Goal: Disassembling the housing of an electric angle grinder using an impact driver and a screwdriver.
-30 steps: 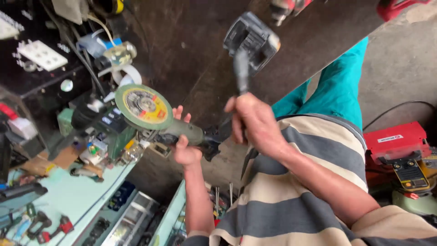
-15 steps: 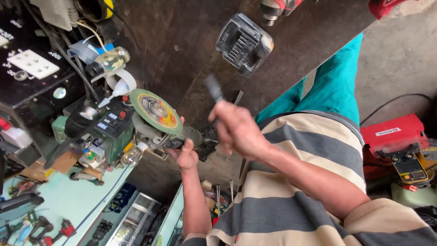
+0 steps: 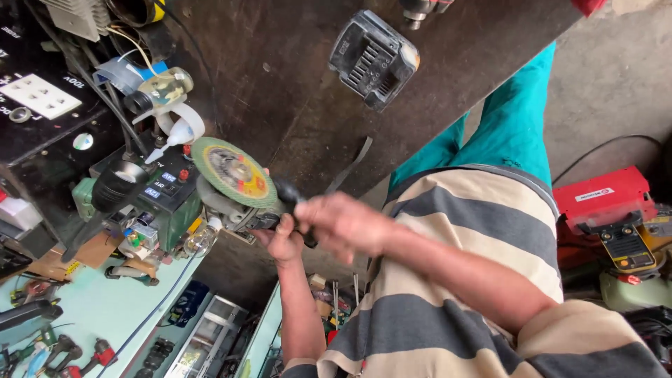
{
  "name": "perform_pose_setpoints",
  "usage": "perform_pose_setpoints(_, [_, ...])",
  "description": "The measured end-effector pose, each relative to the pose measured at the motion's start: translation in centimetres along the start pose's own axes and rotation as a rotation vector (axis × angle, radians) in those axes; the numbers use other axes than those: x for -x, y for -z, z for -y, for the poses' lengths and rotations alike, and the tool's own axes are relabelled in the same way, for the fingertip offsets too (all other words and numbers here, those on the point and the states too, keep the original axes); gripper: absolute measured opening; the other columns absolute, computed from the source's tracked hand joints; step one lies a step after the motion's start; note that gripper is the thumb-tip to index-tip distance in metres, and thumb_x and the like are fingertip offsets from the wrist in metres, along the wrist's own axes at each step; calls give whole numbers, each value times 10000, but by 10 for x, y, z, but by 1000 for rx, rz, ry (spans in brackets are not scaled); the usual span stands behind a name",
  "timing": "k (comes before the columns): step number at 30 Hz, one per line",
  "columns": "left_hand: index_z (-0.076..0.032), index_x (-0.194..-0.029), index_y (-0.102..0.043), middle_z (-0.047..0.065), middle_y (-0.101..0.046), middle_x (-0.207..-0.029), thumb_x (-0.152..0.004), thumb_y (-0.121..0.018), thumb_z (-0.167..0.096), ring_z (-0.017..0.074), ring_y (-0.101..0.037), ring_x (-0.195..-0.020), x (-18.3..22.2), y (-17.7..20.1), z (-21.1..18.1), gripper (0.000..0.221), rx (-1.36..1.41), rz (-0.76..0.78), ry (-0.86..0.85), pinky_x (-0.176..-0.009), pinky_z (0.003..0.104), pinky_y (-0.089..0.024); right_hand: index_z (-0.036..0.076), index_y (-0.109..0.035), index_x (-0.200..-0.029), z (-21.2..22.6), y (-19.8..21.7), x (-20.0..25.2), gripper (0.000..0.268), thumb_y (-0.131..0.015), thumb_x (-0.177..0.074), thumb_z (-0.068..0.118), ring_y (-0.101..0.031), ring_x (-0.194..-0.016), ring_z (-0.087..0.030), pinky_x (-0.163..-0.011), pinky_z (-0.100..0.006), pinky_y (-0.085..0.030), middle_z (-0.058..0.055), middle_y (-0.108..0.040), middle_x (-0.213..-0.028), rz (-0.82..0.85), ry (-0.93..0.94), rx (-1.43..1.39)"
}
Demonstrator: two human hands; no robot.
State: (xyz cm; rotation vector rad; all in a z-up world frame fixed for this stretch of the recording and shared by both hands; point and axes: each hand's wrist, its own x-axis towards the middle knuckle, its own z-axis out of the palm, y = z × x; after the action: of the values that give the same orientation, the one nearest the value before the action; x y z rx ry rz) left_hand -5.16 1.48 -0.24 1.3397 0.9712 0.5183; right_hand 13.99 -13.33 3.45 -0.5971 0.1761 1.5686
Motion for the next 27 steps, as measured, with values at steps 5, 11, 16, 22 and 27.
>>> perform_pose_setpoints(5, [5, -1423, -422, 226, -605, -1205, -722, -858, -392, 275, -685, -982, -20, -6, -26, 916, 169, 204, 122, -891, 385, -569, 129, -569, -621, -4, 42, -13, 575, -369, -1103, 371, -483, -324, -149, -445, -254, -461, -2, -502, -355, -254, 204, 363])
perform_pose_setpoints(11, [-16, -1387, -457, 182, -549, -1010, -656, -815, -383, 307, -601, -874, 5, 12, -11, 893, 317, 245, 268, -769, 489, -555, 75, -507, -912, -26, 28, -19, 172, -536, -1065, 147, -457, -471, -159, -527, -295, -448, -80, -460, -509, -149, 428, 482])
perform_pose_setpoints(16, [0, -1414, -446, 180, -553, -1112, -736, -768, -336, 279, -591, -1001, 19, 1, -10, 822, 336, 224, 285, -872, 449, -558, 112, -504, -881, -54, 11, -21, 196, -656, -819, 4, -674, -1054, -309, -847, -451, -561, -115, -641, -1023, -88, 611, 323])
perform_pose_setpoints(22, [34, -1446, -434, 226, -579, -1085, -851, -677, -165, 374, -642, -993, 20, 4, 7, 673, 412, 268, 239, -905, 533, -569, 100, -581, -1011, -32, 1, -13, 214, -641, -834, -5, -654, -1007, -367, -810, -463, -570, -118, -558, -1030, -133, 715, 565])
perform_pose_setpoints(27, [40, -1422, -463, 254, -610, -1160, -853, -695, -117, 364, -644, -1063, 20, -13, -4, 634, 410, 218, 200, -967, 534, -553, 89, -622, -1079, -40, 5, -14, 255, -669, -840, 13, -671, -915, -365, -749, -430, -583, -117, -548, -998, -165, 715, 619])
